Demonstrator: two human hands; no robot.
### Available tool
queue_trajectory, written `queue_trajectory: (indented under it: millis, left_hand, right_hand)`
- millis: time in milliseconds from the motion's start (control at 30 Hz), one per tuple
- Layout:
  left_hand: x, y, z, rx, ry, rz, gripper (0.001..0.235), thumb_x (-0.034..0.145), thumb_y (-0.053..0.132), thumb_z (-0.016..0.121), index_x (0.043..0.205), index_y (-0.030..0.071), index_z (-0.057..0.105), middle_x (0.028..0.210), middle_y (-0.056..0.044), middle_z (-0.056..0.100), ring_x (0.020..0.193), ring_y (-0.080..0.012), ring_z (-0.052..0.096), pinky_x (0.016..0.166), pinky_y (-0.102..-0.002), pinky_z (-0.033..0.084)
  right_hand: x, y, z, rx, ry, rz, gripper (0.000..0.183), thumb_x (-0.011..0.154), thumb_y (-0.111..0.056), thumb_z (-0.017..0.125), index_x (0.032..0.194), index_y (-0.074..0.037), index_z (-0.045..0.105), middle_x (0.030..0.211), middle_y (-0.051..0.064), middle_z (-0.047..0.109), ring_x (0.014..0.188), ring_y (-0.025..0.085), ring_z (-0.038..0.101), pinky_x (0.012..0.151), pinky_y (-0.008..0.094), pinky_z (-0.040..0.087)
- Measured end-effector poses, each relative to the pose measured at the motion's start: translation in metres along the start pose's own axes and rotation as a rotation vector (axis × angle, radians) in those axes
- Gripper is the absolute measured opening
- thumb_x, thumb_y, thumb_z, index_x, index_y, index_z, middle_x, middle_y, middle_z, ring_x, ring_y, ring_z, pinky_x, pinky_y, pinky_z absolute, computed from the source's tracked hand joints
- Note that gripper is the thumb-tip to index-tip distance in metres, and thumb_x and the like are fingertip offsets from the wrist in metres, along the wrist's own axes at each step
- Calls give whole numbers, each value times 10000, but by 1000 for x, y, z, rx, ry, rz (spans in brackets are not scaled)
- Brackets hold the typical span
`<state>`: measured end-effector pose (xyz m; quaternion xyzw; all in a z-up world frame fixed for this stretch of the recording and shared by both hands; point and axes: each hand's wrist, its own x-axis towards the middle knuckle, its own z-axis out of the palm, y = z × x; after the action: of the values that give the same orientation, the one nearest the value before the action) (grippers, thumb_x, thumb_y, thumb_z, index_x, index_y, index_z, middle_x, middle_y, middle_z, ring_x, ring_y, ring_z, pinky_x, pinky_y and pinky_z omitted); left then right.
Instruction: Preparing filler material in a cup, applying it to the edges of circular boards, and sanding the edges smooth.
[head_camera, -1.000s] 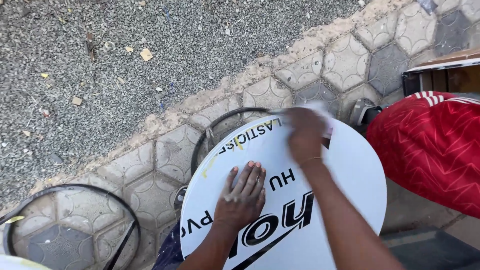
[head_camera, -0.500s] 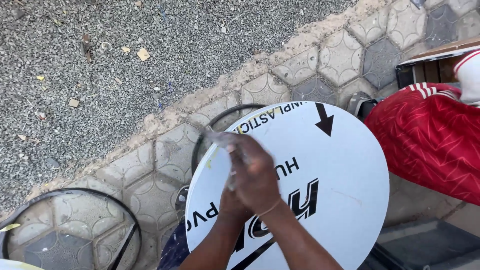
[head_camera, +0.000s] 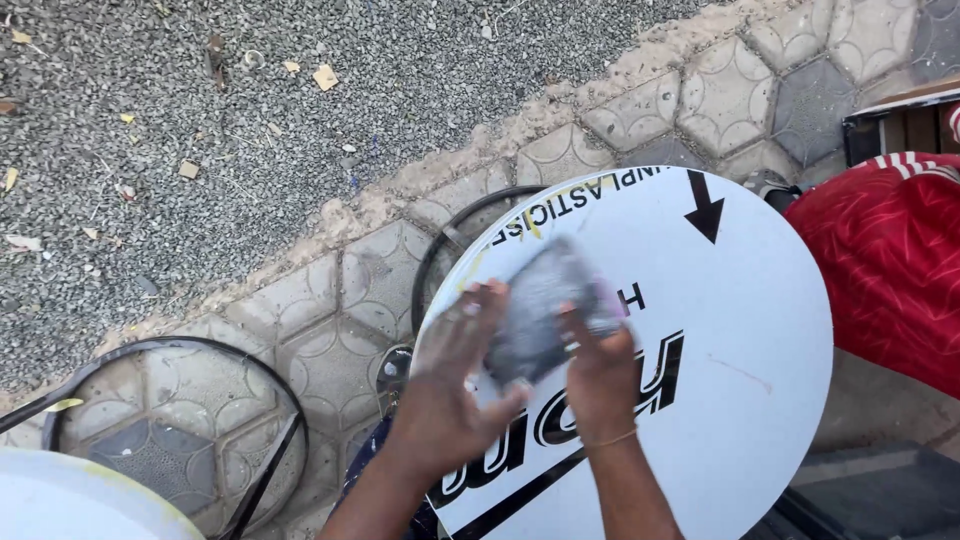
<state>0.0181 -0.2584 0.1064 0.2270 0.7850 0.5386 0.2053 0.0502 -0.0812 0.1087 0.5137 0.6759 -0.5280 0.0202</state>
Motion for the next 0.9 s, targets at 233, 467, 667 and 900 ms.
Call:
queue_trajectory:
  millis: [233,467,667,900]
  left_hand:
    - [9,-4,-16,-121,90,-610,486,940,230,660,1423,238,607,1456,-104,621,1275,-307,649,1037,-489,549]
    - [-10,-28,-22,-123,426,-625,402,998,110,571,1381,173,673,1348,-188,686,1309,-454,565,1081,-600,453]
    - [34,-39,22,-267,235,-601,435,965,142,583,1393,130,660,1433,-162,641,1411,-391,494,1177,-536,382]
    - [135,-59,60,-197,200,-350,399,923,73,591,1274,195,737,1254,-81,749,1249,-341,651,1104,-484,501]
  right_hand:
    - [3,-10,6,222,-693,-192,674,898,-525,610,1265,37,672,1209,201,761,1147,288,730,1060,437,542]
    - [87,46,12,-670,324,-789,359,1033,-280,528,1321,-70,572,1325,150,507,1281,371,473,1093,526,382]
    - [88,51,16,-785,384,-812,392,1026,-330,451,1350,-116,507,1306,116,462,1262,341,458,1092,513,355]
    - [88,48,20,-806,369,-749,351,1027,-264,442,1344,-119,489,1328,106,435,1312,353,428,1138,534,304]
